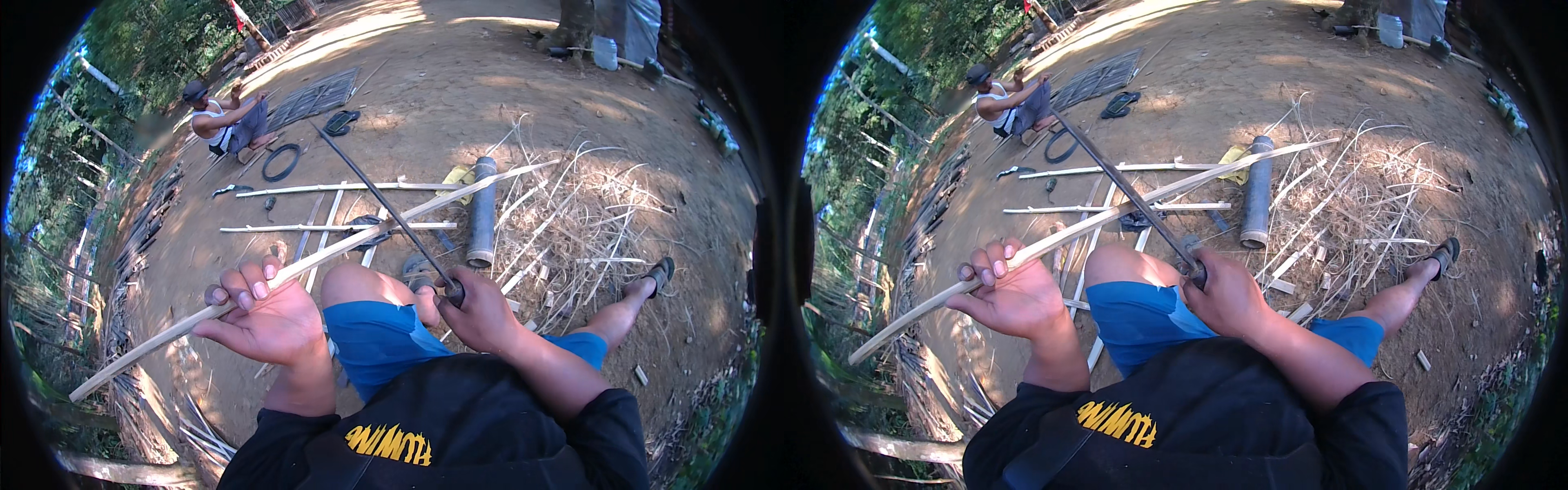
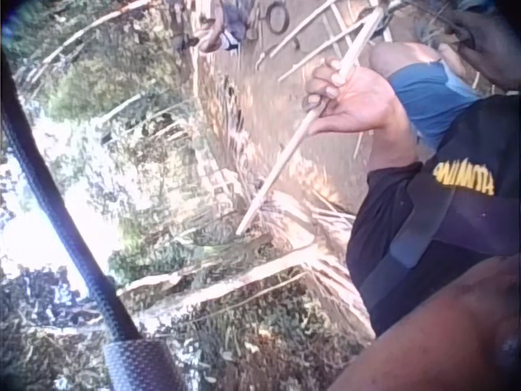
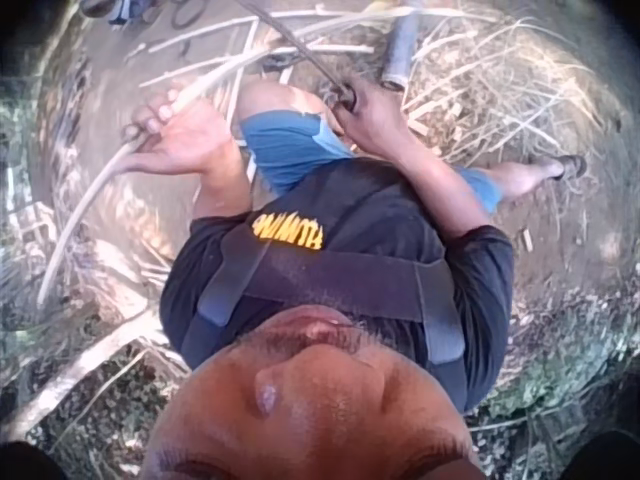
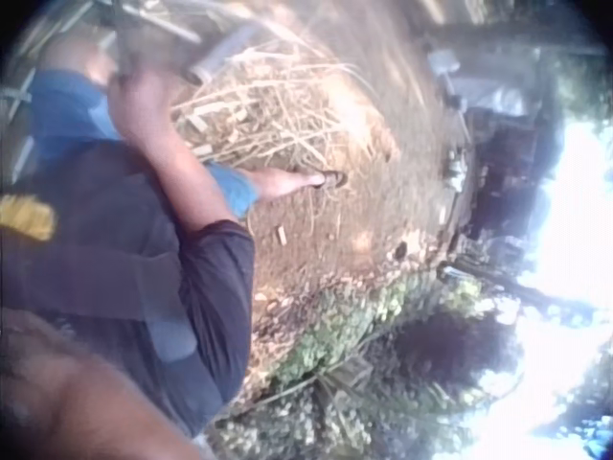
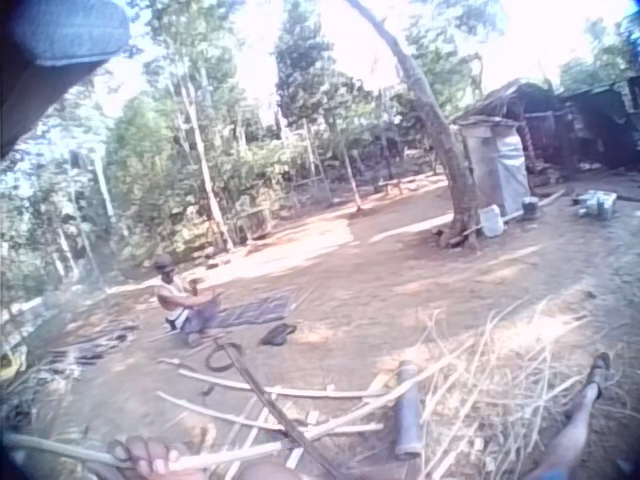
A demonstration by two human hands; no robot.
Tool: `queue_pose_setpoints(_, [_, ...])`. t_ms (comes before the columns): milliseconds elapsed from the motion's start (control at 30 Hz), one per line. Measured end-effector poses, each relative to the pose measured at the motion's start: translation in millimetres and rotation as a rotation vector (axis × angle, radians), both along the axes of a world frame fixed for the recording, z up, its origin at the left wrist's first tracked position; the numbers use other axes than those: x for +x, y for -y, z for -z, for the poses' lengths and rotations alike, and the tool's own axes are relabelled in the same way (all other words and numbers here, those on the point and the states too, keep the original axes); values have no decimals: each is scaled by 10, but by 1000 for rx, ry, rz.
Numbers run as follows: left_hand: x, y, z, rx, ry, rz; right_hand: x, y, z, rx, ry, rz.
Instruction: The person uses a large knife to strip and thin long bamboo pieces by hand while sitting on the ground.
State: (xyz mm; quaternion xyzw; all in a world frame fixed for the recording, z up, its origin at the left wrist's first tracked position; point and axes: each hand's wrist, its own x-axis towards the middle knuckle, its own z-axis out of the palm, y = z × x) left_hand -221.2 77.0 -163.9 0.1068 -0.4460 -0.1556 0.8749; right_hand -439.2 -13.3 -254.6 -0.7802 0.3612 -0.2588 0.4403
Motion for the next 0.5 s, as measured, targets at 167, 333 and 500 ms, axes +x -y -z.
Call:
queue_pose_setpoints(167, [-201, 12, -5, -14, -19, -110, 184, -194, -448, -140, 0, -115])
queue_pose_setpoints(333, [-353, 87, 34, -17, -83, -304, 289, -305, -500, -267, 142, -193])
queue_pose_setpoints(500, [-368, 72, 76, -55, -82, -325, 264, -280, -433, -194, 28, -180])
